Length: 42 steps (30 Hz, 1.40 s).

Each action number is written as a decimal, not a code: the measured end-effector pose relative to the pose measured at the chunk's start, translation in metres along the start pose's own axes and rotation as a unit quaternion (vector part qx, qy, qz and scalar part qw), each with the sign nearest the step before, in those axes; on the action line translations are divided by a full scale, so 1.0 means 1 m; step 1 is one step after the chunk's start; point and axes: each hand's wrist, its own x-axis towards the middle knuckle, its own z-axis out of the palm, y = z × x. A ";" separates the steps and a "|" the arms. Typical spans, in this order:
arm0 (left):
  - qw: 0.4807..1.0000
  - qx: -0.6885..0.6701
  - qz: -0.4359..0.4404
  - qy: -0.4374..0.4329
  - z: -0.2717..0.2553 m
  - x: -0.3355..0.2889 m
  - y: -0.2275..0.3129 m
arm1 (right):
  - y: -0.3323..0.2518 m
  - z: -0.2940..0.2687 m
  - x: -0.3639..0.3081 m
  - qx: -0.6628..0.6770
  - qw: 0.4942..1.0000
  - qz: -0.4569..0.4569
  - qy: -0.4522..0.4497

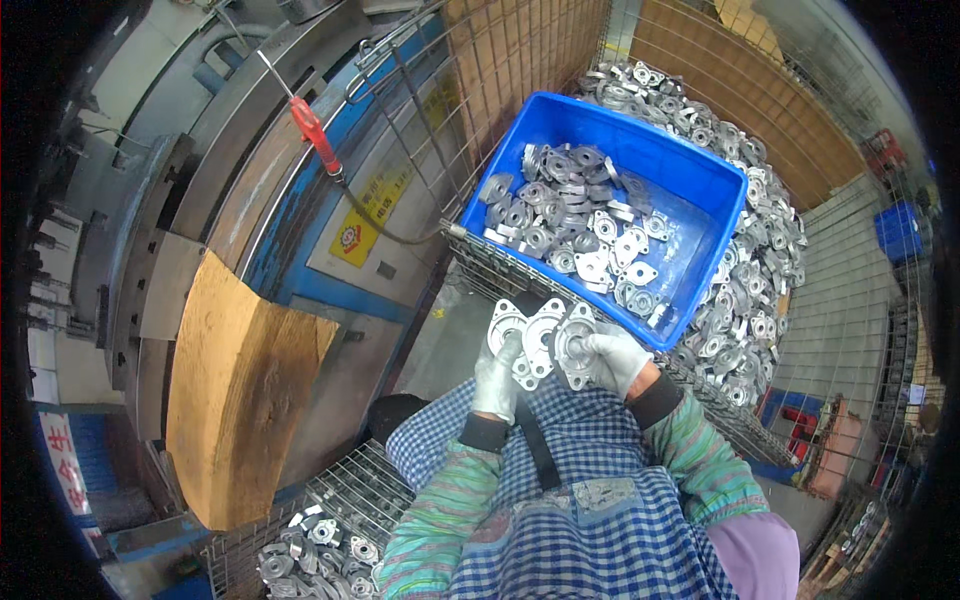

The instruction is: The person sorts small metal mechanical components by hand, taking them from a large wire bin and placing them into a smaller blue crate.

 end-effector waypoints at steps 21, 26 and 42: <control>0.999 0.038 0.007 -0.011 0.001 -0.011 0.003 | -0.006 0.019 -0.015 0.075 0.997 0.026 0.018; 0.999 0.026 -0.018 -0.016 0.004 -0.015 0.004 | 0.002 0.006 -0.011 0.081 0.995 0.052 0.028; 0.985 -0.030 -0.154 -0.067 0.008 -0.014 0.007 | 0.007 -0.019 -0.015 0.244 0.969 -0.023 0.001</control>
